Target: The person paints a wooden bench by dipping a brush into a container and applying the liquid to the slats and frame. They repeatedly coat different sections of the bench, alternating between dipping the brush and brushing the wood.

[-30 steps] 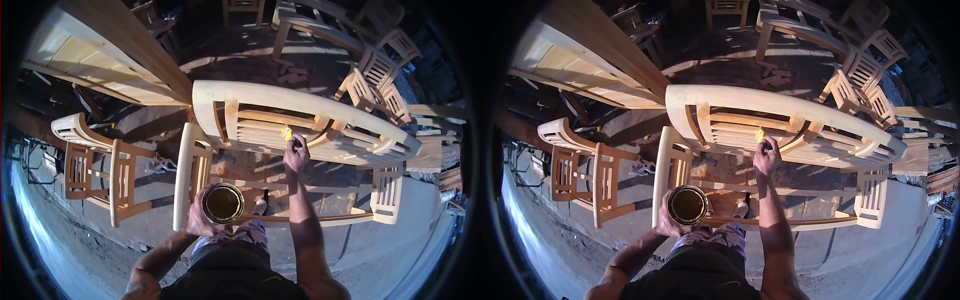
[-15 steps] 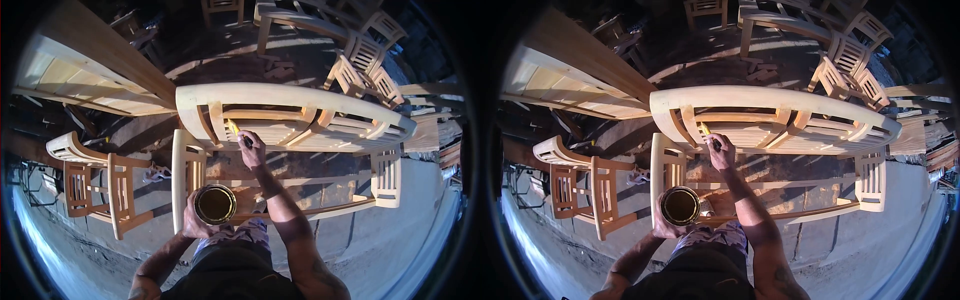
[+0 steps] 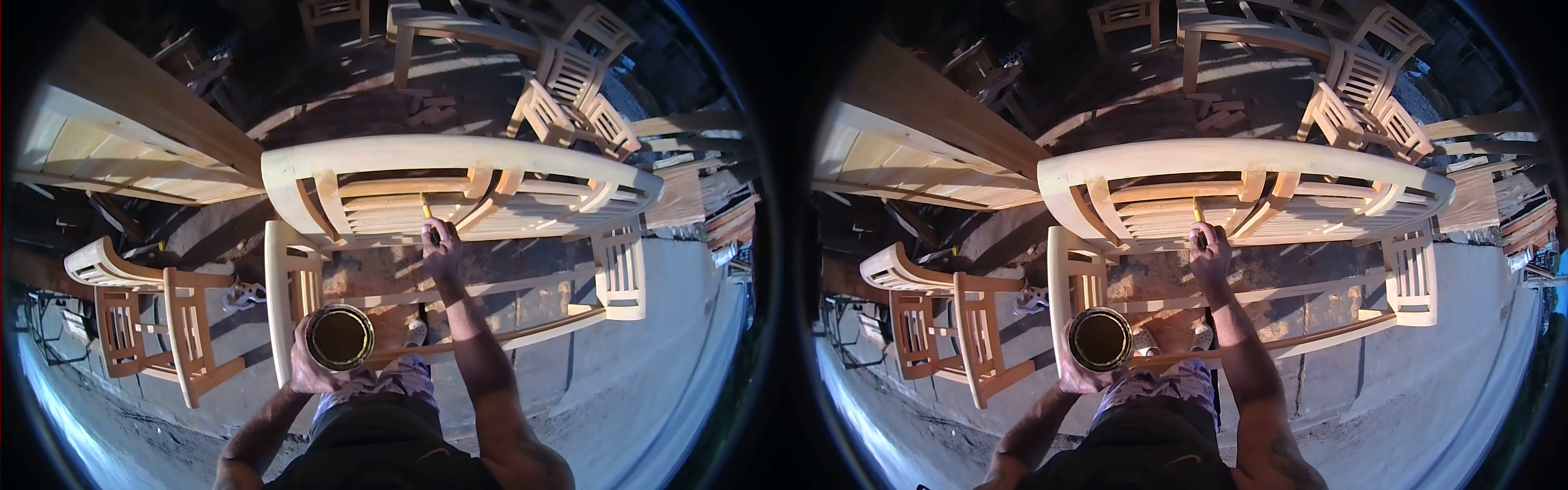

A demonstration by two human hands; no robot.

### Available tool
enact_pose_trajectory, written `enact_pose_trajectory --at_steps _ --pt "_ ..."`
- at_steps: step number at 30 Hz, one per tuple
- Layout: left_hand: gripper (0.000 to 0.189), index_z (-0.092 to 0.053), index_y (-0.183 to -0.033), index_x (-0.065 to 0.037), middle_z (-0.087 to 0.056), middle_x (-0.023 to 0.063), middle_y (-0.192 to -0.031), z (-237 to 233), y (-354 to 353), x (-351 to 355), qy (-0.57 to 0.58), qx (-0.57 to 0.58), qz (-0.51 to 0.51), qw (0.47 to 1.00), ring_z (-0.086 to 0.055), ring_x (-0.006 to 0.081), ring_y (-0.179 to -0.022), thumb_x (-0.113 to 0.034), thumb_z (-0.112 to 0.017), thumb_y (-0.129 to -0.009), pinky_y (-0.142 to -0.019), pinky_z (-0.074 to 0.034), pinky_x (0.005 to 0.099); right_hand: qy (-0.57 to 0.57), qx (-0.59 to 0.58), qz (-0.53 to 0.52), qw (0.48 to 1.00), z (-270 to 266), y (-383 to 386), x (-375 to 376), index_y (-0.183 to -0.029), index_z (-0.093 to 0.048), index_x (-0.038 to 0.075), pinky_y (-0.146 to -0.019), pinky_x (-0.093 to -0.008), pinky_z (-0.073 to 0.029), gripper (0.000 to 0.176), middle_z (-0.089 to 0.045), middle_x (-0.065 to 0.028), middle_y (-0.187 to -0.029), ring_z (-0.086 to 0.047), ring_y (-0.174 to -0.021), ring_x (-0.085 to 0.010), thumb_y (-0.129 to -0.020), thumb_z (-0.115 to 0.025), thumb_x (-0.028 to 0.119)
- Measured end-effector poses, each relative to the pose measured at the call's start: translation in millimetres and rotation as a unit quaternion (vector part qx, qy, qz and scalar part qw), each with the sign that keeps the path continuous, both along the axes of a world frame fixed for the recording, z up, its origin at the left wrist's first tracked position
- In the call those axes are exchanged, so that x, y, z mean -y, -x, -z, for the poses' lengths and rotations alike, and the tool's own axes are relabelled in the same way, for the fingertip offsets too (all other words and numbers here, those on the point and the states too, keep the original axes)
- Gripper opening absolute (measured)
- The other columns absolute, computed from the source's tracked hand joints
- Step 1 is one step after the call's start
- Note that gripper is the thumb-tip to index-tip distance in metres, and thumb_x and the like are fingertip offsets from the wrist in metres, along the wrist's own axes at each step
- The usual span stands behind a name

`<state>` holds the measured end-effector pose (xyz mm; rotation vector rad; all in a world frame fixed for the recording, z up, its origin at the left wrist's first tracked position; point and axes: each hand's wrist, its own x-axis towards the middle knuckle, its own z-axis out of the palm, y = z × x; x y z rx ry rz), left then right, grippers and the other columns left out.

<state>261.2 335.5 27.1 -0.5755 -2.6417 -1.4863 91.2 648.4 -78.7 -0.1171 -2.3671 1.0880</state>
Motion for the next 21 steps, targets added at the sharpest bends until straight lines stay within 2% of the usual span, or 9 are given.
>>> enact_pose_trajectory --at_steps 1,3,4,5,8,13,16,19,21 --pt "0.111 -0.029 -0.149 0.012 -0.062 0.0286 -0.132 -1 2 0 0.019 -0.024 0.001 1.000 -0.069 0.0395 -0.119 -0.035 -0.093 -0.072 -0.102 -0.058 0.0468 0.029 -0.018 -0.027 0.999 -9 -3 1 -0.107 -0.071 0.013 -0.072 -0.0465 -0.054 0.014 -0.067 -0.0147 -0.097 -0.066 -0.082 -0.0379 -0.094 -0.074 0.010" --pt "0.111 -0.028 -0.149 0.013 -0.061 0.0291 -0.133 -12 4 -1 0.058 -0.067 -0.002 0.996 -0.069 0.0402 -0.119 -0.037 -0.092 -0.073 -0.101 -0.058 0.0471 -0.026 -0.047 0.034 0.998 -6 2 -7 -0.106 -0.071 0.014 -0.070 -0.0451 -0.054 0.014 -0.065 -0.0124 -0.091 -0.066 -0.081 -0.0352 -0.093 -0.074 0.010" --pt "0.083 -0.049 -0.141 0.006 -0.065 0.0194 -0.131 -17 -1 -11 -0.049 0.020 -0.049 0.997 -0.068 0.0322 -0.119 -0.036 -0.086 -0.080 -0.106 -0.052 0.0480 -0.031 -0.019 0.074 0.997 -4 3 -11 -0.106 -0.071 0.014 -0.069 -0.0446 -0.054 0.015 -0.065 -0.0119 -0.089 -0.066 -0.081 -0.0345 -0.093 -0.074 0.010" --pt "0.083 -0.049 -0.141 0.006 -0.065 0.0195 -0.130 -14 -1 -9 -0.010 -0.008 -0.035 0.999 -0.068 0.0323 -0.118 -0.035 -0.087 -0.079 -0.104 -0.053 0.0472 -0.035 0.007 0.113 0.993 -3 5 -14 -0.106 -0.071 0.015 -0.069 -0.0442 -0.054 0.015 -0.064 -0.0115 -0.088 -0.066 -0.081 -0.0339 -0.092 -0.074 0.009" --pt "0.086 -0.046 -0.142 0.006 -0.066 0.0198 -0.128 -7 3 -6 0.046 -0.054 -0.015 0.997 -0.070 0.0321 -0.114 -0.033 -0.088 -0.079 -0.100 -0.056 0.0454 -0.032 0.011 0.026 0.999 -11 6 -16 -0.105 -0.070 0.017 -0.069 -0.0456 -0.055 0.017 -0.065 -0.0136 -0.092 -0.067 -0.081 -0.0358 -0.091 -0.072 0.008" --pt "0.098 -0.035 -0.148 0.007 -0.065 0.0200 -0.129 0 -1 -7 -0.100 0.037 -0.020 0.994 -0.069 0.0309 -0.116 -0.034 -0.089 -0.078 -0.102 -0.056 0.0454 -0.101 0.008 0.086 0.991 -5 5 -26 -0.106 -0.068 0.019 -0.069 -0.0475 -0.053 0.021 -0.064 -0.0131 -0.090 -0.066 -0.084 -0.0369 -0.089 -0.071 0.007" --pt "0.100 -0.034 -0.149 0.007 -0.064 0.0204 -0.132 -9 4 -9 -0.060 -0.007 -0.008 0.998 -0.068 0.0312 -0.119 -0.036 -0.089 -0.078 -0.103 -0.055 0.0452 -0.111 -0.032 0.043 0.992 -15 1 -22 -0.106 -0.066 0.016 -0.070 -0.0483 -0.053 0.022 -0.063 -0.0143 -0.089 -0.064 -0.085 -0.0381 -0.088 -0.070 0.003" --pt "0.102 -0.034 -0.148 0.008 -0.062 0.0208 -0.134 -4 -2 -9 -0.094 0.043 -0.037 0.994 -0.067 0.0320 -0.122 -0.039 -0.090 -0.077 -0.106 -0.053 0.0453 -0.079 0.006 0.145 0.986 -19 9 -24 -0.104 -0.065 0.020 -0.068 -0.0495 -0.052 0.029 -0.062 -0.0133 -0.087 -0.064 -0.083 -0.0386 -0.082 -0.070 0.001" --pt "0.104 -0.033 -0.149 0.007 -0.061 0.0209 -0.135 -1 -1 -7 -0.052 0.017 -0.027 0.998 -0.067 0.0325 -0.123 -0.040 -0.090 -0.077 -0.108 -0.052 0.0457 -0.139 0.001 0.028 0.990 9 12 -29 -0.104 -0.065 0.020 -0.067 -0.0498 -0.052 0.027 -0.063 -0.0133 -0.089 -0.065 -0.081 -0.0387 -0.083 -0.071 0.003"
